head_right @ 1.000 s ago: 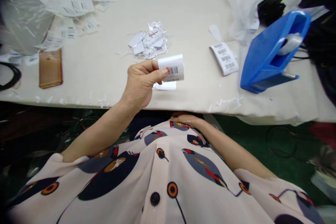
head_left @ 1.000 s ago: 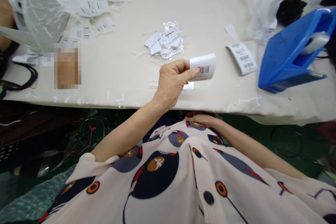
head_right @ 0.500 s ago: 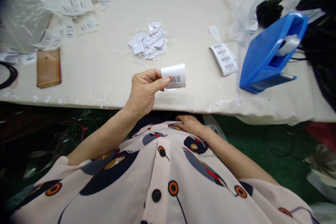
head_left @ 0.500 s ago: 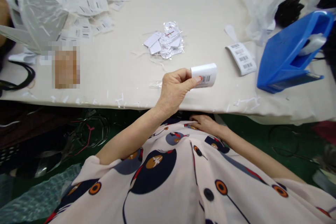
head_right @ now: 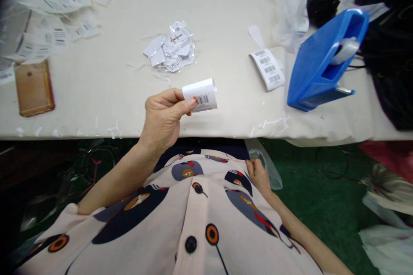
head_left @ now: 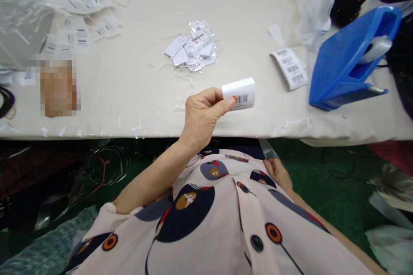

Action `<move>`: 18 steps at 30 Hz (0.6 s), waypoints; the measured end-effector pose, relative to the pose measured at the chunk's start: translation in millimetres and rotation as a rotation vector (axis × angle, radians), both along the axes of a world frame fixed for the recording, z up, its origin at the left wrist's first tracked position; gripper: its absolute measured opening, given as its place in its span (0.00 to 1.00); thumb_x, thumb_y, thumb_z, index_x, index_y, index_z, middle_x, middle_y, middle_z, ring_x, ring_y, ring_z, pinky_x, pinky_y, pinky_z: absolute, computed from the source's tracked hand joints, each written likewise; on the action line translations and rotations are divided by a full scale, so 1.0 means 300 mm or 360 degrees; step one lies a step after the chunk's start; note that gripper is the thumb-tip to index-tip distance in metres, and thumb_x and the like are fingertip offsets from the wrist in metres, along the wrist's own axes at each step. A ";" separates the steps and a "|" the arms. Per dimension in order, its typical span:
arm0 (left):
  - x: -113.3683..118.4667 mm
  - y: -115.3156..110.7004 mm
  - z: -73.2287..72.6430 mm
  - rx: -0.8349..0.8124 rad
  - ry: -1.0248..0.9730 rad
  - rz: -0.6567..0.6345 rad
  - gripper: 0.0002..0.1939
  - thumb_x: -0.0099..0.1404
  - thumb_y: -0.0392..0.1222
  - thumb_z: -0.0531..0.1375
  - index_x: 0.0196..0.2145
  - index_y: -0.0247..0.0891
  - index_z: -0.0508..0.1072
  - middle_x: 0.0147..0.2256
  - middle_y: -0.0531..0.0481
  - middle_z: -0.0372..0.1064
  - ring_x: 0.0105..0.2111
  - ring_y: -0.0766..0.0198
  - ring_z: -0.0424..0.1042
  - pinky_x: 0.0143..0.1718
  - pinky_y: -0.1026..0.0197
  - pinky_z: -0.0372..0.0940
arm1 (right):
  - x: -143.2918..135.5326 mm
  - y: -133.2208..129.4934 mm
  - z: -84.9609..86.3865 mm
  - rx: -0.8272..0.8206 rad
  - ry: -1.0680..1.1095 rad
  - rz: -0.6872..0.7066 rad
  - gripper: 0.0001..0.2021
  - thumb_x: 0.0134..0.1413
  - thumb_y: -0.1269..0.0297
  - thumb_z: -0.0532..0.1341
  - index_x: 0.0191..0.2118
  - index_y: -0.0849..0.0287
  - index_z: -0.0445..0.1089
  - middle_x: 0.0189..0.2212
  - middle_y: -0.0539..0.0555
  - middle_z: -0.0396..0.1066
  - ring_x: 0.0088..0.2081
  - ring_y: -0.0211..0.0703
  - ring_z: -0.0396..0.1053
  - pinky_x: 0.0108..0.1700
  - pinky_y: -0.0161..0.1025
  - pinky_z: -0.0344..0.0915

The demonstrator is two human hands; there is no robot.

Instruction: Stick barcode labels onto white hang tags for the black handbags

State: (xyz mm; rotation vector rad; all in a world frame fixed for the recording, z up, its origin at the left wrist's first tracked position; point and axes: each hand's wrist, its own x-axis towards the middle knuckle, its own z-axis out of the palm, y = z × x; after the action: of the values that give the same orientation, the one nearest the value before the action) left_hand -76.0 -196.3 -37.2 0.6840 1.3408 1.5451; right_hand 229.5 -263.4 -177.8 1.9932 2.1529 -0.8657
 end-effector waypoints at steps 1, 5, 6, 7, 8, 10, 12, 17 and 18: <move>-0.001 0.001 -0.001 -0.0006 0.0008 -0.0002 0.08 0.47 0.41 0.66 0.21 0.35 0.70 0.21 0.56 0.67 0.26 0.68 0.67 0.27 0.67 0.62 | 0.009 0.009 -0.029 0.0080 -0.0137 0.0178 0.16 0.56 0.53 0.47 0.33 0.60 0.63 0.20 0.54 0.66 0.21 0.42 0.65 0.23 0.35 0.56; -0.009 -0.002 -0.004 0.0006 0.0040 -0.0010 0.08 0.47 0.41 0.66 0.21 0.35 0.71 0.21 0.55 0.68 0.26 0.68 0.68 0.27 0.68 0.62 | 0.049 0.075 -0.129 0.0230 -0.0383 0.0712 0.15 0.58 0.60 0.46 0.32 0.65 0.65 0.19 0.58 0.67 0.22 0.44 0.66 0.24 0.36 0.54; -0.012 -0.004 -0.005 0.0012 0.0040 -0.0003 0.08 0.47 0.41 0.66 0.21 0.35 0.71 0.21 0.55 0.68 0.26 0.68 0.68 0.27 0.68 0.62 | 0.054 0.095 -0.140 0.0228 -0.0370 0.0747 0.15 0.58 0.60 0.46 0.32 0.65 0.65 0.20 0.58 0.68 0.22 0.44 0.67 0.25 0.36 0.55; -0.015 -0.006 -0.007 0.0020 0.0037 0.0006 0.08 0.47 0.41 0.65 0.21 0.35 0.71 0.21 0.55 0.68 0.26 0.69 0.68 0.27 0.68 0.62 | 0.055 0.114 -0.142 0.0223 -0.0360 0.0769 0.16 0.58 0.60 0.46 0.32 0.64 0.65 0.21 0.58 0.68 0.23 0.45 0.67 0.25 0.37 0.55; -0.017 -0.008 -0.008 0.0031 0.0032 0.0017 0.08 0.47 0.40 0.65 0.21 0.35 0.71 0.21 0.55 0.68 0.26 0.69 0.67 0.27 0.68 0.62 | 0.049 0.132 -0.135 0.0231 -0.0354 0.0789 0.16 0.59 0.60 0.46 0.31 0.64 0.66 0.21 0.58 0.68 0.24 0.45 0.67 0.26 0.37 0.56; -0.022 -0.011 -0.012 0.0052 0.0029 0.0032 0.07 0.48 0.40 0.65 0.20 0.35 0.71 0.21 0.56 0.67 0.25 0.70 0.67 0.27 0.68 0.61 | 0.010 0.162 -0.092 0.0287 -0.0240 0.0800 0.17 0.59 0.58 0.46 0.32 0.63 0.67 0.24 0.59 0.70 0.27 0.46 0.68 0.28 0.39 0.60; -0.026 -0.010 -0.012 0.0059 0.0042 0.0040 0.07 0.48 0.40 0.65 0.21 0.35 0.71 0.21 0.56 0.67 0.25 0.70 0.66 0.26 0.68 0.61 | -0.075 0.184 -0.019 0.0324 0.0110 0.0811 0.17 0.60 0.58 0.46 0.35 0.62 0.68 0.29 0.60 0.71 0.32 0.45 0.69 0.34 0.40 0.63; -0.033 0.004 0.005 0.0078 0.0084 -0.0009 0.07 0.50 0.40 0.65 0.21 0.35 0.71 0.21 0.56 0.66 0.25 0.70 0.66 0.25 0.68 0.59 | -0.453 0.208 0.164 -0.0295 0.1176 0.1171 0.14 0.60 0.62 0.47 0.43 0.56 0.67 0.40 0.53 0.70 0.42 0.37 0.68 0.45 0.37 0.64; -0.035 0.006 0.010 0.0092 0.0099 -0.0030 0.06 0.50 0.39 0.65 0.22 0.36 0.71 0.21 0.56 0.66 0.25 0.70 0.66 0.25 0.68 0.59 | -0.534 0.206 0.182 -0.0424 0.1265 0.1241 0.13 0.60 0.62 0.48 0.43 0.55 0.68 0.40 0.51 0.71 0.41 0.36 0.68 0.45 0.35 0.64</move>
State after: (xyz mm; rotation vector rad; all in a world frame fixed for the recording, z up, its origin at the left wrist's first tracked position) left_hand -86.4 -194.5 -34.3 0.7842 1.3364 1.5640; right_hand 69.2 -201.6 -123.2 0.5699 2.6210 -1.7966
